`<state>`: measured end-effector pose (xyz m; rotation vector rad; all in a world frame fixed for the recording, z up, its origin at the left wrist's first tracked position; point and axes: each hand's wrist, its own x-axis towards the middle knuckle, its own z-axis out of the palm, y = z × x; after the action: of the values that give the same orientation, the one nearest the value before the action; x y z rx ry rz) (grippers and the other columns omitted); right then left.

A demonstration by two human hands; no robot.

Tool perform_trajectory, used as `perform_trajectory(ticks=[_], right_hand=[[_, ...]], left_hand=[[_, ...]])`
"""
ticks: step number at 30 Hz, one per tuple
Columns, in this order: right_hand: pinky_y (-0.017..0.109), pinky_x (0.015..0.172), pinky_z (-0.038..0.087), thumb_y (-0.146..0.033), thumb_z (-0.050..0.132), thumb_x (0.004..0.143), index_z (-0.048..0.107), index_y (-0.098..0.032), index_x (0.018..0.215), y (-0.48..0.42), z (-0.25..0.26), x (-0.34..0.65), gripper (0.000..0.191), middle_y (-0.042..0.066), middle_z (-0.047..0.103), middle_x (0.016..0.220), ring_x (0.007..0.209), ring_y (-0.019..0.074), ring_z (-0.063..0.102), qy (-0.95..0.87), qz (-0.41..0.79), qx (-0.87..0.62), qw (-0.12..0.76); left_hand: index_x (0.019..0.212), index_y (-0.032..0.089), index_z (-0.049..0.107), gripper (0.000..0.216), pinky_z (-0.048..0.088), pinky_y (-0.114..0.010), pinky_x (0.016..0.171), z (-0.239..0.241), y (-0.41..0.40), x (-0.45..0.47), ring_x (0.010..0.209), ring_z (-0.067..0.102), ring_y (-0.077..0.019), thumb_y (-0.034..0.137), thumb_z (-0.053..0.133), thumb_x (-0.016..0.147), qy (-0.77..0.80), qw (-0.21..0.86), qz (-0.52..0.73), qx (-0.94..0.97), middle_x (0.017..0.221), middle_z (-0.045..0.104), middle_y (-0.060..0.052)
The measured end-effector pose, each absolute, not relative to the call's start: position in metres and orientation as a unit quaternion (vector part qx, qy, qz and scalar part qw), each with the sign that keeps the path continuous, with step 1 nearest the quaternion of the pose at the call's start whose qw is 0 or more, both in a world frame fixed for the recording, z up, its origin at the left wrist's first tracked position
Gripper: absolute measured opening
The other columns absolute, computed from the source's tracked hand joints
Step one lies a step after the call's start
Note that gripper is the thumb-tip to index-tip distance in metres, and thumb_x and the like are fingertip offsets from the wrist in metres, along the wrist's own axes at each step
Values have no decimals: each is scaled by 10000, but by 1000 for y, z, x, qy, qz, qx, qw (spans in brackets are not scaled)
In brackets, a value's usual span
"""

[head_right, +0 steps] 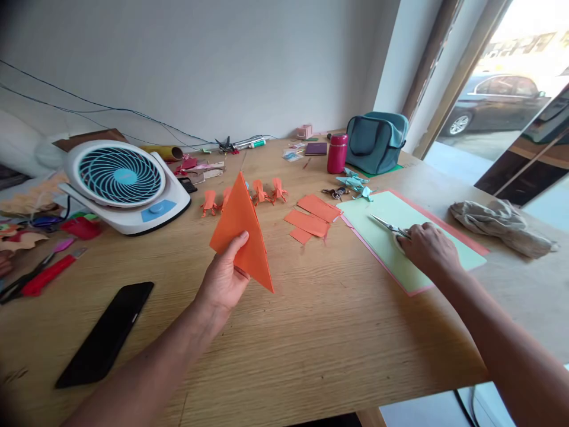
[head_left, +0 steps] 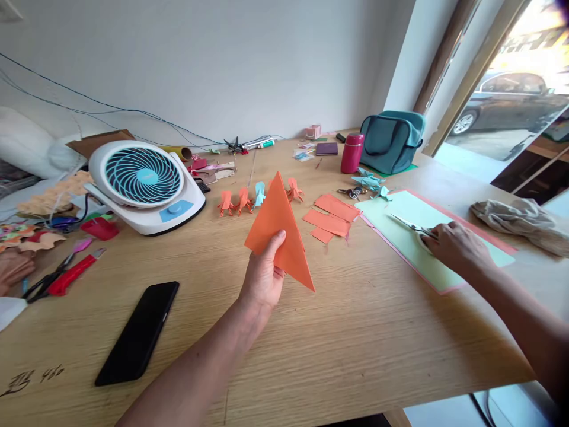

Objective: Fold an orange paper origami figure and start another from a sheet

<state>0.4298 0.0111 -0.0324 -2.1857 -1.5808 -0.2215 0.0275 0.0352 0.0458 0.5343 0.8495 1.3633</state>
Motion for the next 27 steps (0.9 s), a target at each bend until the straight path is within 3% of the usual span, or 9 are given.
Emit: perform_trajectory(ticks=[2,6,9,12,15,20,27], right_hand=[[363,591,291,-424,627,871,615,-205,777,5,-24,402,239,120,601,719,649,250,577,-553,-34,-784,282],[303,549,404,-576,427,954,649,-213,1004,-11,-12,312,429,74,683,782,615,191,589,-616,105,-708,330],[280,535,409,-635,479,914,661,-173,1079,-23,0,236,524,76,662,854,678,185,570,-596,397,-578,390],[276,610,424,-596,610,861,655,-183,1095,-33,11,182,476,22,592,789,714,170,532,-558,498,-527,404],[295,702,442,-612,530,910,640,-182,975,-40,17,158,449,35,593,839,796,183,542,-556,521,-499,413],[314,700,423,-643,415,955,595,-187,826,-47,13,149,506,49,611,825,780,198,549,-622,471,-488,391],[318,682,420,-604,409,962,593,-200,882,-52,7,145,451,40,614,794,745,201,544,-646,422,-495,400]], left_hand=[[1010,200,730,367,575,-245,679,48,36,24,791,715,-146,216,867,671,368,657,610,246,984,762,-21],[1006,206,722,359,570,-253,669,53,36,18,805,707,-156,237,857,675,369,650,619,242,976,748,-17],[991,193,719,357,569,-258,672,57,36,16,801,689,-153,244,857,665,376,648,622,227,981,735,-22],[971,179,718,348,567,-263,706,62,35,13,797,674,-149,248,855,658,375,641,634,215,949,724,-22],[947,172,715,342,561,-283,717,65,35,10,780,669,-160,274,857,653,371,634,641,224,904,715,-25],[972,189,710,337,528,-264,682,63,34,10,833,682,-178,320,839,690,368,619,645,254,953,717,-32],[947,189,691,294,537,-275,689,61,32,11,834,694,-189,343,810,727,350,602,653,298,959,715,-29]])
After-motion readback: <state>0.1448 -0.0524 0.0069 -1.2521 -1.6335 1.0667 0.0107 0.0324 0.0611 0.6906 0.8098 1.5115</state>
